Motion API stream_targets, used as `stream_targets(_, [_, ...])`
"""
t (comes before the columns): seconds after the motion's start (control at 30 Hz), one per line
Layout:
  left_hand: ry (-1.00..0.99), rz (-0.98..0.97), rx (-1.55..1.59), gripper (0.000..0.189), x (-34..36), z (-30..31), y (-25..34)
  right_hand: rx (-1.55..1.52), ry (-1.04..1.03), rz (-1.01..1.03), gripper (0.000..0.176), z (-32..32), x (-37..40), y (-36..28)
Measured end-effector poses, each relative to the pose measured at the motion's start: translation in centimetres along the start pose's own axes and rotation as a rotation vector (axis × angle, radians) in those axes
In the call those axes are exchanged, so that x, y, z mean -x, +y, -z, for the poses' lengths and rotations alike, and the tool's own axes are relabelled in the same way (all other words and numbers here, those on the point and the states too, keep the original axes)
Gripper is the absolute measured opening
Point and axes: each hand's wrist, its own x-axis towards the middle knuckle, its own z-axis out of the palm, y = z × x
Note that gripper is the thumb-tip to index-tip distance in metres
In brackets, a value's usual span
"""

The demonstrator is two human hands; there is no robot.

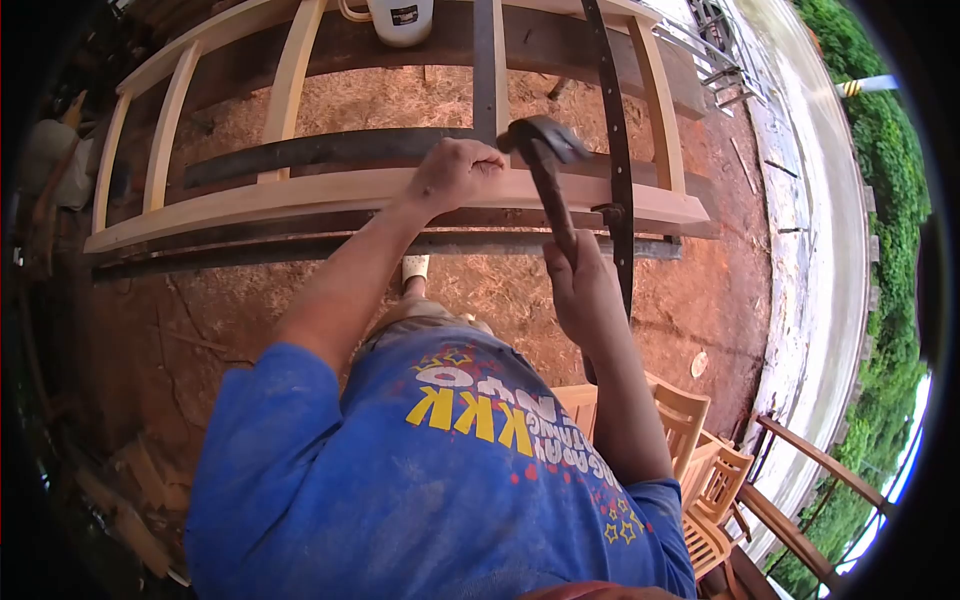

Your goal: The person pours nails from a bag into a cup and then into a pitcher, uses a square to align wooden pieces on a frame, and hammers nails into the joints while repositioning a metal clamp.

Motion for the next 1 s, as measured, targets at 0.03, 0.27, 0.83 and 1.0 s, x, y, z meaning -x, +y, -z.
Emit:
stream_targets(0.03, [-0.019, -0.001, -0.026, 0.013, 0.1, -0.1, -0.2, 0.098, -0.033, -0.015, 0.032, -0.4, -0.2, 0.3])
stream_targets(0.27, [0.196, 0.013, -0.026, 0.017, -0.2, 1.5, -1.9, -0.617, 0.258, 0.152, 0.032, 4.8, 3.2, -5.9])
stream_targets(0.83, [0.154, 0.228, -0.506, 0.03, 0.8, 3.1, -2.4, -0.728, 0.495, 0.629, 0.029, 5.3, 1.8, -7.2])
stream_targets(1.0, [0.143, 0.224, -0.521, 0.029, 0.9, 3.3, -1.8, 0.106, -0.108, -0.067, 0.03, -0.6, -0.1, 1.1])
